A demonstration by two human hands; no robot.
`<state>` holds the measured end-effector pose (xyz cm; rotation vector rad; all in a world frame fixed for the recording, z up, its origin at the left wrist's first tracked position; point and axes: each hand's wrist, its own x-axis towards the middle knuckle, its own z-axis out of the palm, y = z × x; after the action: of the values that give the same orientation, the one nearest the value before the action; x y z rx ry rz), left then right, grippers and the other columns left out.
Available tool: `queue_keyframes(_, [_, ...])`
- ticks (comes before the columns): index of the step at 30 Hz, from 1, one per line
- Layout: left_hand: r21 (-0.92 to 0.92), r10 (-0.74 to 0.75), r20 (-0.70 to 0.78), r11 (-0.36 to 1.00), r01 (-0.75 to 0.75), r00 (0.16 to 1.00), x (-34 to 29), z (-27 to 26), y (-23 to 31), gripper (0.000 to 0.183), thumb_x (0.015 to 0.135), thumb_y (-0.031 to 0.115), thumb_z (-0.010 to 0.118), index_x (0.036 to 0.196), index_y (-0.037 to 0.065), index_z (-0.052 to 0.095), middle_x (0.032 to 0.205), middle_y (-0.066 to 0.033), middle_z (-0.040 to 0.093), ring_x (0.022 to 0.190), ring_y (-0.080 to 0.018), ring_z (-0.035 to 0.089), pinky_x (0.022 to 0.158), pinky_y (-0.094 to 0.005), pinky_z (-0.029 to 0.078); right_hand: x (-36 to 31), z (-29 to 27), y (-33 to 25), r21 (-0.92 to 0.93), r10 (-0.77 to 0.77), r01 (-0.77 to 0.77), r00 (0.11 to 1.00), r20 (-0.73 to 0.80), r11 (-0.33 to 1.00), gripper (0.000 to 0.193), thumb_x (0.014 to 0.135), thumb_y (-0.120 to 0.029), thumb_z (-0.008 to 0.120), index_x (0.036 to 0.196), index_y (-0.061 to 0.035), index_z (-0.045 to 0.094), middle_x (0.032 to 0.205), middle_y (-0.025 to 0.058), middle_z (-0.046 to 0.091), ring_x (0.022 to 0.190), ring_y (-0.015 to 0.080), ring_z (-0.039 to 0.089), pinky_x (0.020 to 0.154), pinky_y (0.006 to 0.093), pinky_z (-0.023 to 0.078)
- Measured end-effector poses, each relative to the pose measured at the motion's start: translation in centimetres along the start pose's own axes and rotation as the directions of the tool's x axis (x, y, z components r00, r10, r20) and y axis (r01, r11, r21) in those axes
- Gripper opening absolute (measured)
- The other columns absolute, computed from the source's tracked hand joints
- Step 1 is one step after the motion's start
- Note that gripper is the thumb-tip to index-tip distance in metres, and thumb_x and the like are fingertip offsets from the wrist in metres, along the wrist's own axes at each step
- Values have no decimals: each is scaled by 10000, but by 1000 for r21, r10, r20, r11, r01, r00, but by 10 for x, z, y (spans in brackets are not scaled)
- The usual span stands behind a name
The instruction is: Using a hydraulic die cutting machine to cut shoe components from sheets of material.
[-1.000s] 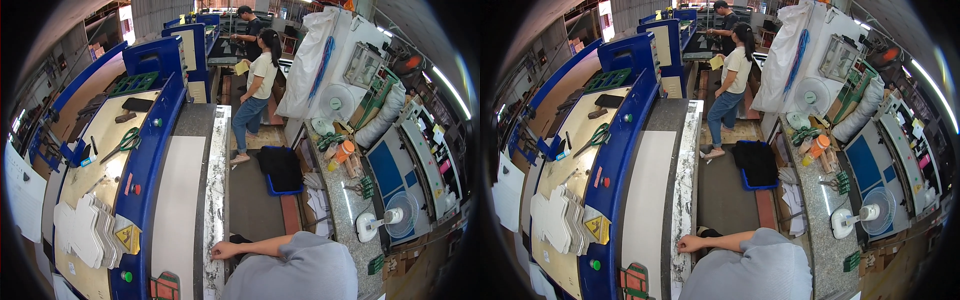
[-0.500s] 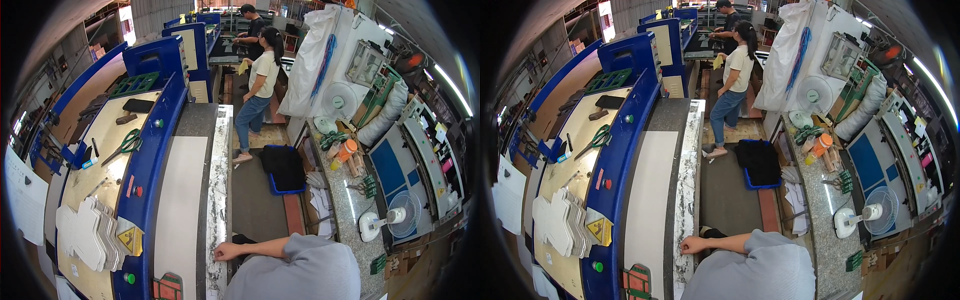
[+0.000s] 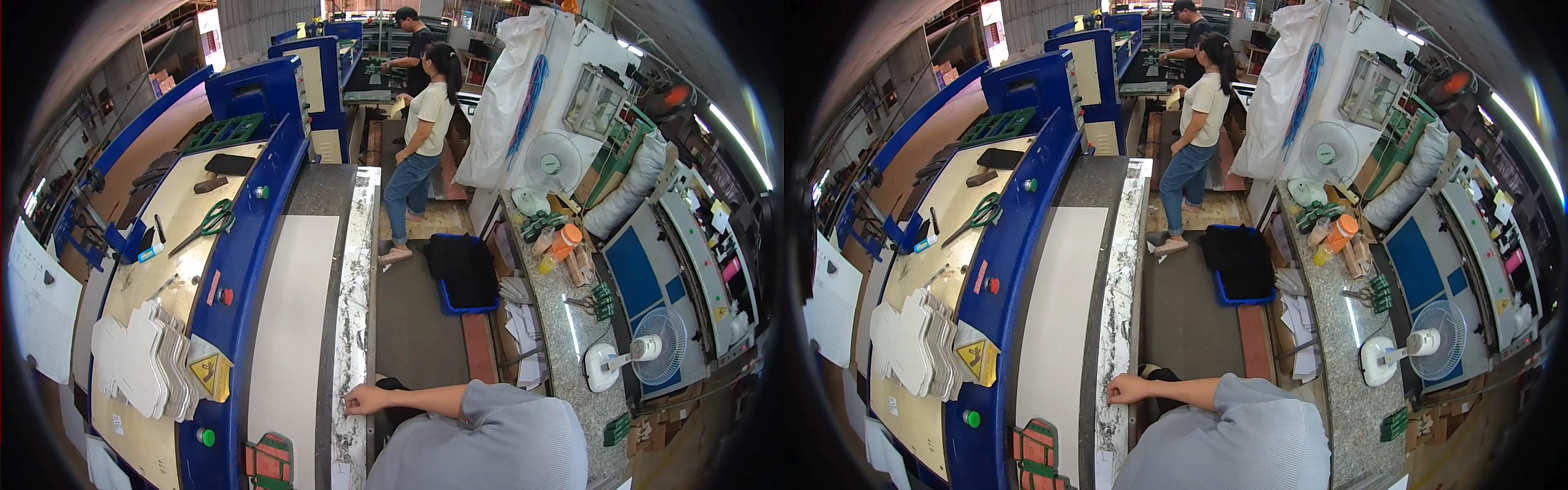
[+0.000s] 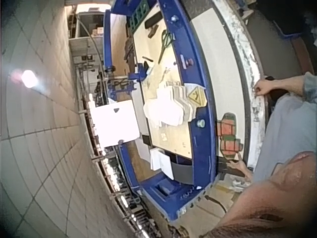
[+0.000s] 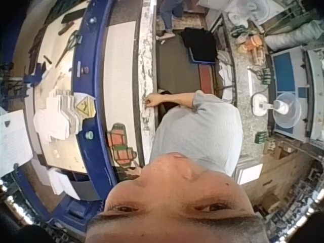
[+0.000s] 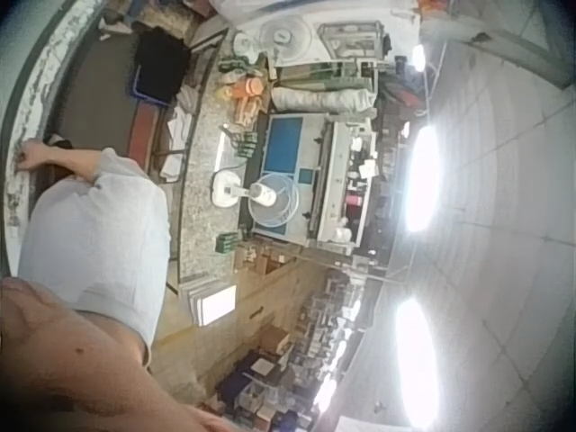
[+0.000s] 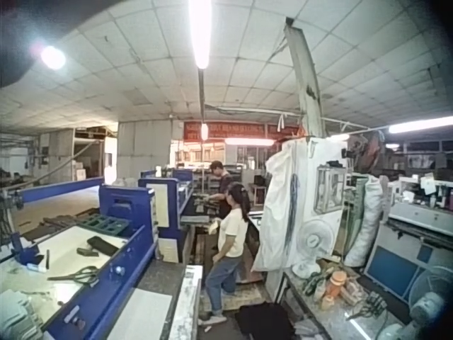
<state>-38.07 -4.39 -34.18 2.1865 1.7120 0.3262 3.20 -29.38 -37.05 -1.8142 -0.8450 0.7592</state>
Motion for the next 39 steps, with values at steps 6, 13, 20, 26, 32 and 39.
queue_keyframes(6, [-207,441,-271,841,-499,856,10,20,-76,788,711,204,789,1391,56,419,1369,-275,400,1319,-395,330,1076,-511,273,0,5,-2,-121,64,-60,998,24,991,239,827,-279,646,900,-58,700,781,96,689,695,166,630,660,327,510])
queue_keyframes(13, [-618,-103,-223,784,-59,969,-11,-1,-22,481,841,88,675,1289,14,516,1302,-157,521,1201,-248,486,1030,-343,358,-4,6,-6,171,137,-101,967,-213,980,176,901,-151,616,788,-21,653,609,-36,565,543,22,482,478,193,373])
queue_keyframes(20, [-731,-353,-157,669,132,922,-96,25,-1,313,870,66,642,1175,14,599,1084,-105,655,913,-130,615,793,-276,494,36,42,-37,32,42,-40,998,-47,999,151,884,-144,645,843,2,639,632,-20,550,538,45,471,481,208,374])
queue_keyframes(26, [-386,-136,-397,922,-31,908,-41,10,8,549,741,192,764,1237,70,564,1284,-144,510,1184,-330,454,997,-405,381,113,75,-94,-496,-379,464,886,268,734,763,645,-288,829,1301,-90,494,1212,124,458,1149,319,398,985,428,320])
queue_keyframes(32, [-274,-36,-293,961,-47,956,4,22,-14,781,626,337,826,1300,76,531,1448,-130,364,1352,-331,294,1104,-452,249,140,108,-100,-541,-327,543,832,448,642,762,587,-322,864,1250,-106,559,1299,101,416,1225,299,344,1021,430,261])
queue_keyframes(39, [-240,-40,-276,970,-29,960,10,29,-18,809,593,437,814,1280,90,565,1481,-92,337,1387,-283,258,1132,-466,177,149,115,-97,-494,-338,517,848,409,700,717,526,-314,892,1171,-144,630,1308,82,419,1241,298,334,1029,434,256])
